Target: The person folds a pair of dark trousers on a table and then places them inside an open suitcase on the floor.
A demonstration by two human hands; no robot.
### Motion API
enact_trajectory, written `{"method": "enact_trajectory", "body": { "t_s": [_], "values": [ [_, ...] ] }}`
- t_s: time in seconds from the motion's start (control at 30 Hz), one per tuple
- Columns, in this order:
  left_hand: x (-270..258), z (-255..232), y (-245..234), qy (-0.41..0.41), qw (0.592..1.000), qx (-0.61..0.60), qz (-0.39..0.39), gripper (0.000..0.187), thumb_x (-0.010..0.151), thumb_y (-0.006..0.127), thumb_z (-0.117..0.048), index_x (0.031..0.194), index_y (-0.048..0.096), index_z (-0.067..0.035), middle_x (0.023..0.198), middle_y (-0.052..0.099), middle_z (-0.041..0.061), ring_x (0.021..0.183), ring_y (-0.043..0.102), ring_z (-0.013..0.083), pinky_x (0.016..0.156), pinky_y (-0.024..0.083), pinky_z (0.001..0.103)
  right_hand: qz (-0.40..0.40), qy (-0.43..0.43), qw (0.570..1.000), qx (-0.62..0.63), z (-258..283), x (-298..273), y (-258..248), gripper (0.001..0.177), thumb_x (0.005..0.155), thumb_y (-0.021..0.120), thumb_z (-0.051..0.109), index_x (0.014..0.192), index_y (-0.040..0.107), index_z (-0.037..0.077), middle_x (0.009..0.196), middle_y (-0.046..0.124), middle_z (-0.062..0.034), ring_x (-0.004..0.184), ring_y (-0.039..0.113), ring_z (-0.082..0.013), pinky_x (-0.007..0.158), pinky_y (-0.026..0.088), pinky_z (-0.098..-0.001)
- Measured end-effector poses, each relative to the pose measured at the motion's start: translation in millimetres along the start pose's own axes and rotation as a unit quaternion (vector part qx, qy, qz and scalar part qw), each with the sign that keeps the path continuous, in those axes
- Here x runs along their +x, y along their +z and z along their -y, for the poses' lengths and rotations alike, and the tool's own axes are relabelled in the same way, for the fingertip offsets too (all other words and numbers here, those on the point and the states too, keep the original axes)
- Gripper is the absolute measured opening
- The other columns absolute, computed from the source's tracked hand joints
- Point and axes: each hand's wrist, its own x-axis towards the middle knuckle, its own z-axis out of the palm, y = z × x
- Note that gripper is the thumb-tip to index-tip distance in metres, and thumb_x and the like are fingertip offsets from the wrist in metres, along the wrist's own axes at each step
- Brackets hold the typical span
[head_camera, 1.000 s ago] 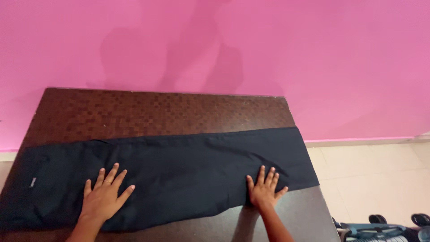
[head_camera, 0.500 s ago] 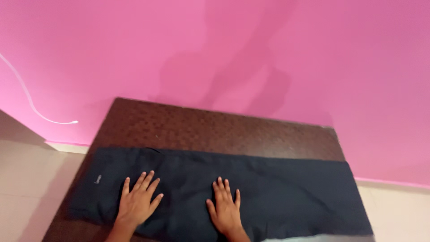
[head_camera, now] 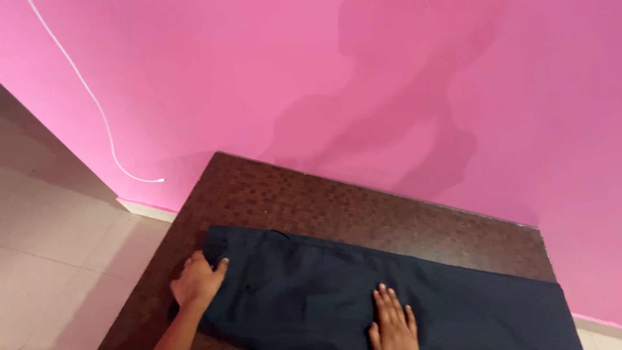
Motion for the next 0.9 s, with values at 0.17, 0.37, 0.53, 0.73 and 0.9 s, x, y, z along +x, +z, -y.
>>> {"method": "enact_trajectory", "body": {
  "t_s": [0.17, 0.37, 0.53, 0.73, 0.9],
  "values": [
    [34.8, 13.9, 30.5, -0.002, 0.981, -0.173, 0.088, 0.084, 0.085, 0.073, -0.058, 0.143, 0.052, -0.001, 0.135, 0.067, 0.021, 0.121, 0.068, 0.0331, 0.098, 0.054, 0.045, -0.005, 0.012, 1.000, -0.004, -16.2, 1.7, 4.9, 0.086, 0.081, 0.055, 0.042, 0.161, 0.025, 0.030, 0.167, 0.018, 0.0057, 0.154, 0.016, -0.0116, 0.124, 0.013, -0.0495],
    [86.0, 44.6, 35.0, 0.054, 0.929, -0.247, 0.272, 0.109, 0.075, 0.093, -0.029, 0.159, 0.028, -0.002, 0.155, 0.049, 0.022, 0.140, 0.055, 0.0320, 0.113, 0.047, 0.040, -0.051, -0.001, 0.998, 0.029, -17.2, -0.8, 3.4, 0.086, 0.077, 0.056, 0.042, 0.158, 0.031, 0.029, 0.170, 0.022, 0.0048, 0.152, 0.020, -0.0132, 0.122, 0.014, -0.0501],
    [70.0, 73.7, 7.6, 0.058, 0.904, -0.187, 0.380, 0.115, 0.067, 0.097, -0.021, 0.160, 0.029, -0.017, 0.158, 0.051, 0.010, 0.145, 0.048, 0.0252, 0.118, 0.041, 0.043, -0.093, -0.004, 0.994, 0.052, -18.3, -2.4, 12.7, 0.082, 0.077, 0.055, 0.039, 0.157, 0.036, 0.029, 0.164, 0.027, 0.0055, 0.151, 0.023, -0.0125, 0.123, 0.015, -0.0499],
    [69.9, 88.9, 23.3, 0.104, 0.898, -0.258, 0.340, 0.095, 0.072, 0.083, -0.048, 0.151, 0.055, -0.003, 0.148, 0.066, 0.017, 0.140, 0.058, 0.0280, 0.116, 0.041, 0.040, -0.114, -0.012, 0.992, 0.052, -16.4, -6.8, 4.9, 0.081, 0.077, 0.055, 0.038, 0.156, 0.037, 0.028, 0.163, 0.029, 0.0053, 0.151, 0.024, -0.0134, 0.122, 0.016, -0.0505],
    [66.5, 105.0, 19.7, 0.170, 0.909, -0.216, 0.312, 0.108, 0.070, 0.095, -0.028, 0.157, 0.035, -0.012, 0.151, 0.054, 0.012, 0.143, 0.045, 0.0237, 0.116, 0.034, 0.043, -0.138, -0.025, 0.988, 0.069, -11.9, -11.0, -2.6, 0.077, 0.079, 0.054, 0.038, 0.153, 0.039, 0.026, 0.162, 0.030, 0.0028, 0.150, 0.025, -0.0158, 0.121, 0.017, -0.0514]
  ]
}}
